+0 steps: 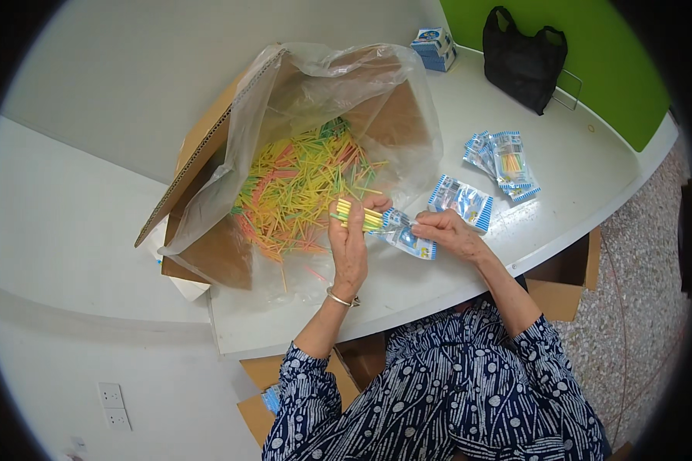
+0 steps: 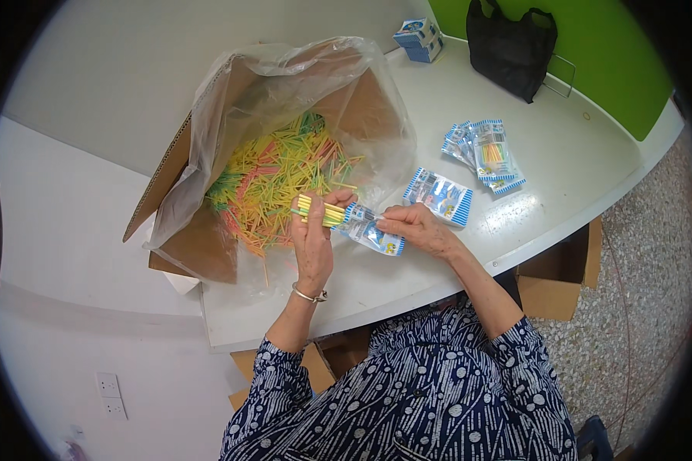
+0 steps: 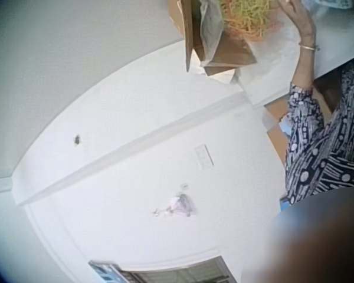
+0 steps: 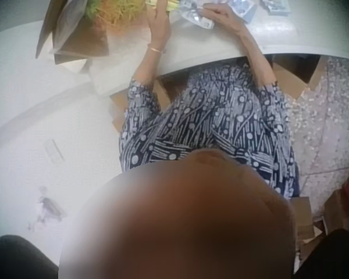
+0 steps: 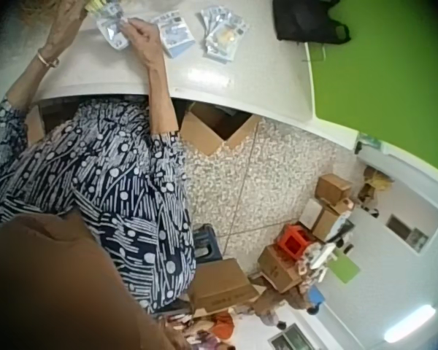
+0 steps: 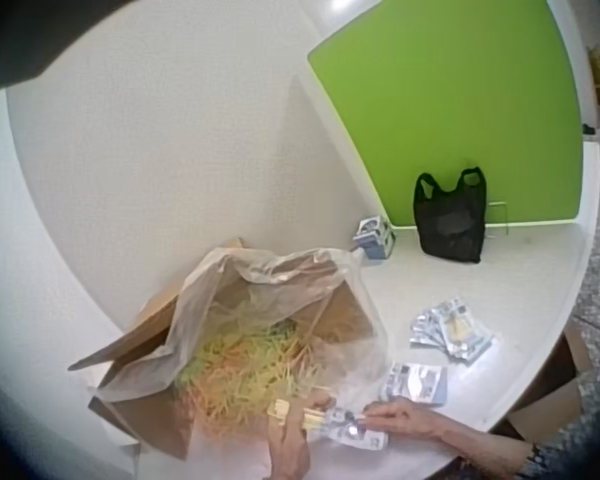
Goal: Packing individual drinking straws into small plastic bags.
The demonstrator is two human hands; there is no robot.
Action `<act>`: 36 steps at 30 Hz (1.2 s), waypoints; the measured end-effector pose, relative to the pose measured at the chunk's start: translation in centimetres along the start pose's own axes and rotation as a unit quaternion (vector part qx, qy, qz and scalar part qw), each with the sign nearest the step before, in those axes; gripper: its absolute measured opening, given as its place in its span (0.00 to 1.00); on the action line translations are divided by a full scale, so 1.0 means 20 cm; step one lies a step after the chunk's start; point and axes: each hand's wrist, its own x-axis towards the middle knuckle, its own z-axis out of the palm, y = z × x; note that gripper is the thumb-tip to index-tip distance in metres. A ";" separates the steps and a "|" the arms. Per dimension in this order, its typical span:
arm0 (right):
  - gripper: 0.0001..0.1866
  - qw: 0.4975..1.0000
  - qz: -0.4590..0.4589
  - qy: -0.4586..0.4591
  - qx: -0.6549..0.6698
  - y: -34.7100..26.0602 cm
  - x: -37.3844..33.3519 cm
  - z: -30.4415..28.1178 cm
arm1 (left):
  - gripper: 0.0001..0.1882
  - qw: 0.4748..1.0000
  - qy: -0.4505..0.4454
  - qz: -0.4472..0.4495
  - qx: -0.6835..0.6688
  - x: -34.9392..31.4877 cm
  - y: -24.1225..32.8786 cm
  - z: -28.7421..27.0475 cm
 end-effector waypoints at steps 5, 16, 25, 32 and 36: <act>0.13 0.999 -0.030 -0.007 0.020 -0.03 -0.01 0.02 | 0.10 0.992 -0.109 -0.037 0.060 -0.03 0.01 0.00; 0.13 0.998 -0.005 0.004 0.055 -0.02 0.00 0.06 | 0.13 0.989 -0.134 -0.043 0.036 0.04 -0.02 -0.02; 0.15 0.996 -0.007 0.045 0.080 0.00 0.09 0.05 | 0.17 0.956 -0.116 0.037 0.268 0.11 0.00 -0.08; 0.16 0.992 -0.001 0.064 0.112 0.03 0.10 0.05 | 0.14 0.942 -0.105 0.036 0.318 0.13 0.00 -0.07; 0.16 0.989 -0.009 0.028 0.147 0.00 0.10 0.07 | 0.15 0.934 -0.144 0.000 0.327 0.13 -0.01 -0.08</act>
